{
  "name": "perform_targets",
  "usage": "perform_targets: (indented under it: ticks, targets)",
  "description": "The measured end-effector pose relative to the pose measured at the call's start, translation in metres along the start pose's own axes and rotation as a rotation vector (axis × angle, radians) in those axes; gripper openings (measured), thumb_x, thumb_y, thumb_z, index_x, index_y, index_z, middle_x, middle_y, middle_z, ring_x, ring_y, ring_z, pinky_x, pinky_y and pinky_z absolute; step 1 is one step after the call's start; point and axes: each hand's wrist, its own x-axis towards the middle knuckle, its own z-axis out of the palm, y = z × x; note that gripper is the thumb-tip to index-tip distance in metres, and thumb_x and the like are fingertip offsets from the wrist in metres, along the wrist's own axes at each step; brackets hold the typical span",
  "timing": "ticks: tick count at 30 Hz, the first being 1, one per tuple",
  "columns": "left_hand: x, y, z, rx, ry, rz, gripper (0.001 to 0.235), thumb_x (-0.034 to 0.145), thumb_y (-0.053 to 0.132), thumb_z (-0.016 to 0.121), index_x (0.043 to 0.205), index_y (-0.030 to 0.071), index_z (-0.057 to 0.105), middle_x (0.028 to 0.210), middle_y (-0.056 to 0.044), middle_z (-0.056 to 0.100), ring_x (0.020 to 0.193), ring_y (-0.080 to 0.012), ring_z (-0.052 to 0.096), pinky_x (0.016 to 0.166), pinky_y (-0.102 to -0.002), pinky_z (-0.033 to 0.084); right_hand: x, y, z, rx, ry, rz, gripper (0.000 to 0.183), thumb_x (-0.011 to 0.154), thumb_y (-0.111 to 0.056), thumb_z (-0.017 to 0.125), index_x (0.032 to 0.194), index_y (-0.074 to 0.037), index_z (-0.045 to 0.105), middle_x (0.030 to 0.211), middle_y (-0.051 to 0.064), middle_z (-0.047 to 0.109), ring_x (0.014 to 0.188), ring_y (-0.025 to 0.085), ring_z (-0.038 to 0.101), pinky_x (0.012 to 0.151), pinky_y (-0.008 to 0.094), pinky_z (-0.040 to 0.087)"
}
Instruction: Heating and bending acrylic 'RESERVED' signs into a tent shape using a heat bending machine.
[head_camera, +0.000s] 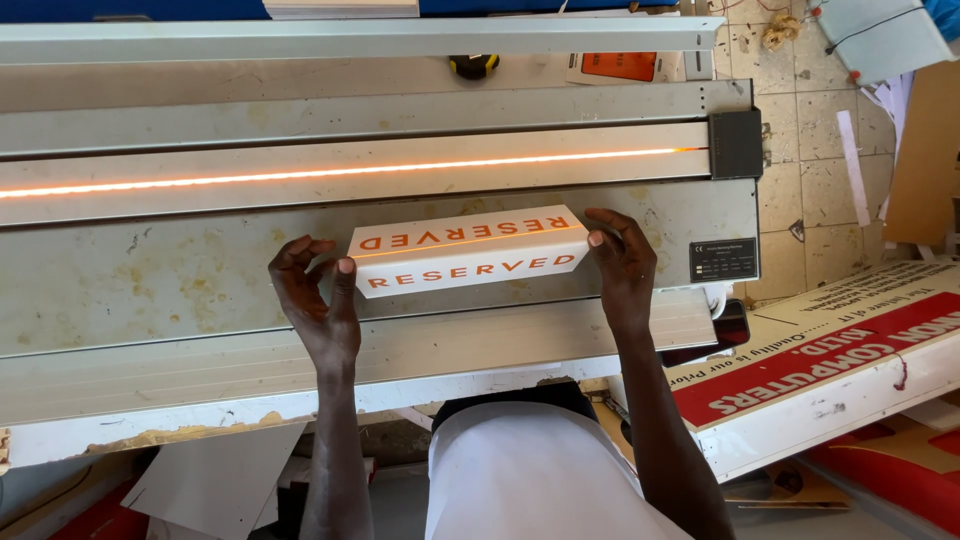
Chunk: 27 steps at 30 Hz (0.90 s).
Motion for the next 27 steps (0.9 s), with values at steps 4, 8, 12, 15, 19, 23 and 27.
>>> perform_targets:
  ticks: [4, 8, 12, 15, 19, 23, 27]
  targets:
    - [0.003, -0.002, 0.001, -0.017, -0.009, -0.029, 0.052, 0.115, 0.035, 0.08, 0.148, 0.006, 0.052, 0.13, -0.016, 0.063, 0.13, -0.033, 0.06, 0.114, -0.056, 0.049, 0.003, 0.001, -0.002, -0.013, 0.009, -0.002, 0.042, 0.116, -0.031, 0.072, 0.145, 0.0, 0.072, 0.142, 0.023, 0.071, 0.144, 0.041, 0.065, 0.126, 0.061, 0.046]
    - [0.0, 0.001, 0.0, -0.008, -0.011, -0.039, 0.054, 0.113, 0.036, 0.081, 0.148, 0.006, 0.052, 0.13, -0.016, 0.063, 0.132, -0.0325, 0.06, 0.116, -0.056, 0.048, 0.001, 0.003, -0.002, 0.0, 0.006, 0.006, 0.042, 0.117, -0.031, 0.071, 0.145, 0.001, 0.071, 0.141, 0.025, 0.07, 0.143, 0.044, 0.065, 0.127, 0.064, 0.045]
    - [-0.001, -0.001, -0.002, -0.005, -0.004, -0.031, 0.055, 0.113, 0.036, 0.082, 0.148, 0.007, 0.052, 0.13, -0.015, 0.064, 0.134, -0.0322, 0.061, 0.117, -0.056, 0.048, 0.001, 0.002, -0.001, -0.001, 0.009, 0.007, 0.043, 0.118, -0.032, 0.07, 0.145, 0.001, 0.071, 0.141, 0.026, 0.07, 0.143, 0.043, 0.064, 0.127, 0.064, 0.045]
    - [0.001, 0.005, -0.002, -0.005, -0.011, -0.061, 0.054, 0.113, 0.037, 0.081, 0.147, 0.006, 0.054, 0.13, -0.017, 0.064, 0.133, -0.0347, 0.06, 0.121, -0.06, 0.045, 0.002, -0.008, -0.001, -0.027, -0.01, 0.027, 0.043, 0.118, -0.031, 0.069, 0.146, 0.002, 0.07, 0.143, 0.029, 0.068, 0.145, 0.051, 0.061, 0.129, 0.069, 0.041]
    - [0.001, 0.005, -0.003, -0.008, -0.013, -0.059, 0.053, 0.113, 0.036, 0.081, 0.146, 0.005, 0.054, 0.129, -0.018, 0.063, 0.133, -0.0365, 0.06, 0.121, -0.061, 0.044, 0.002, -0.009, 0.0, -0.037, -0.014, 0.02, 0.044, 0.118, -0.031, 0.069, 0.146, 0.003, 0.07, 0.143, 0.031, 0.068, 0.146, 0.053, 0.061, 0.128, 0.071, 0.041]
    - [0.0, 0.004, -0.002, -0.016, -0.022, -0.066, 0.052, 0.112, 0.035, 0.081, 0.147, 0.007, 0.055, 0.131, -0.015, 0.063, 0.135, -0.0331, 0.06, 0.122, -0.058, 0.044, 0.002, -0.004, -0.001, -0.025, 0.008, 0.034, 0.044, 0.118, -0.034, 0.069, 0.145, 0.001, 0.071, 0.142, 0.027, 0.07, 0.147, 0.048, 0.061, 0.129, 0.069, 0.041]
    - [0.004, 0.01, -0.004, 0.014, -0.034, -0.069, 0.051, 0.113, 0.033, 0.081, 0.147, 0.005, 0.055, 0.13, -0.017, 0.063, 0.135, -0.036, 0.059, 0.123, -0.061, 0.042, 0.002, -0.011, 0.003, -0.021, 0.006, 0.033, 0.044, 0.118, -0.034, 0.069, 0.144, 0.001, 0.072, 0.141, 0.027, 0.07, 0.145, 0.049, 0.062, 0.128, 0.069, 0.042]
